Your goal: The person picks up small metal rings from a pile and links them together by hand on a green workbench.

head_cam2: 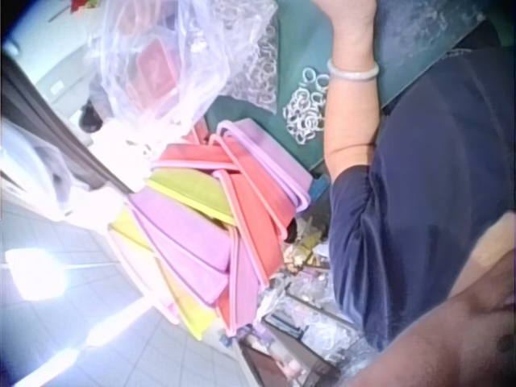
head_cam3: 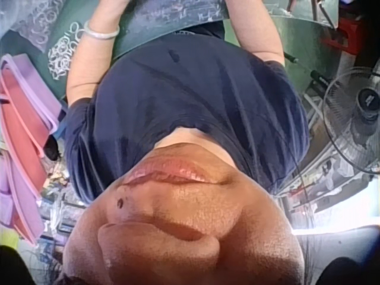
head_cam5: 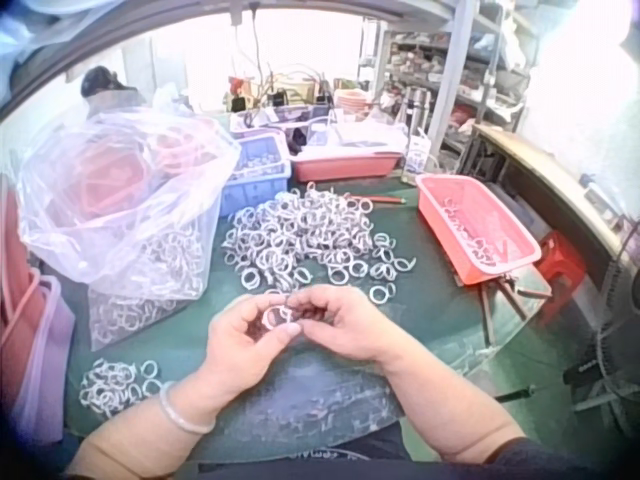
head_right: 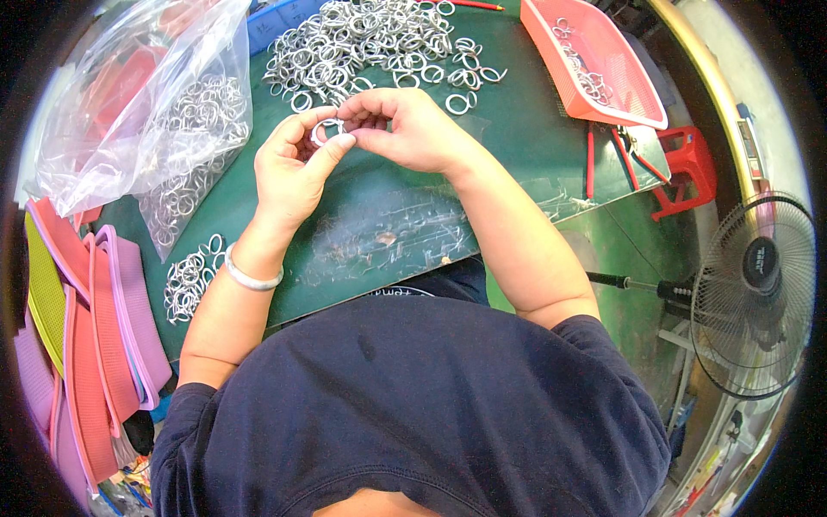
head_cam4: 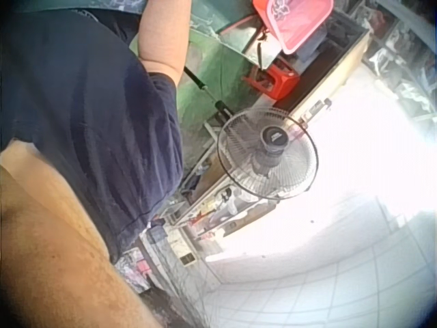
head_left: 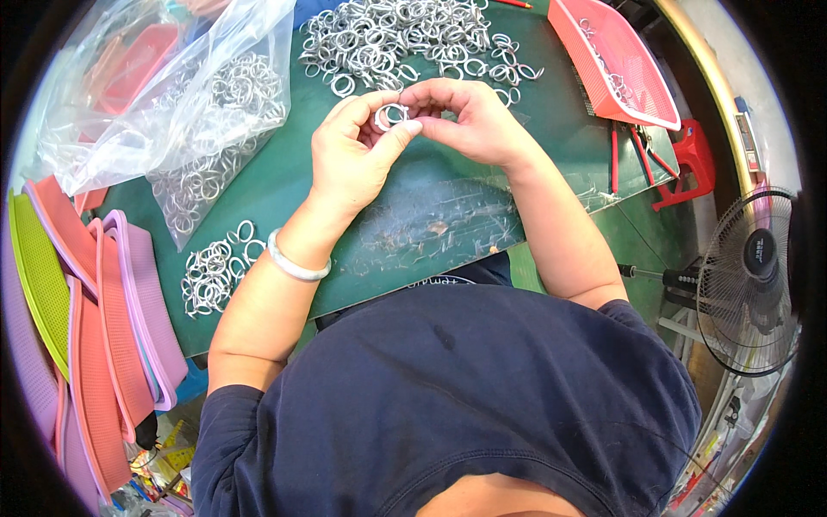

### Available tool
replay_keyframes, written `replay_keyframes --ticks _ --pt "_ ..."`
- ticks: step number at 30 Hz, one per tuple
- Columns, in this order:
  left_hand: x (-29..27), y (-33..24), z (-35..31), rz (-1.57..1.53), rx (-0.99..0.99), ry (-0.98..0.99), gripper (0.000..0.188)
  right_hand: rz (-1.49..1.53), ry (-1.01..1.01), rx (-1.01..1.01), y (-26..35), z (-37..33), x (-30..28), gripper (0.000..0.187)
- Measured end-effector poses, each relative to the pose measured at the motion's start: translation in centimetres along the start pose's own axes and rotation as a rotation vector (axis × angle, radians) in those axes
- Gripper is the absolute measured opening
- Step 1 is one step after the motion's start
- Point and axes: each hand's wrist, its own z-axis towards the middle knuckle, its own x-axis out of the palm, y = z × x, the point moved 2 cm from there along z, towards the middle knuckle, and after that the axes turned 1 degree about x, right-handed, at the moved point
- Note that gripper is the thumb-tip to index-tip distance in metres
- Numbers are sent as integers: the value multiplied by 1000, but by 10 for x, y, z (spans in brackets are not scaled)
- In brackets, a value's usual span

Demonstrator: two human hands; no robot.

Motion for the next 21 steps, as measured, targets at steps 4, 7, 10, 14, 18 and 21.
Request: replay_keyframes --ticks 4,7,10,14,18,21 --pt "-1 -5 0 153 99 -14 30 -36 3 39 0 -1 1 26" --pt "-1 -8 1 207 128 -30 30 -104 9 35 2 0 1 25" --pt "-2 -4 0 222 106 -35 28 -121 18 45 -3 0 1 22" --pt "-7 9 4 57 -78 -74 24 -357 -250 -89 -11 4 -11 16" --pt "-9 13 7 -593 -515 -123 15 -783 -179 -101 -15 4 -13 18" --pt "-12 20 6 -766 -613 -68 11 -990 -115 -42 -11 2 -7 19"
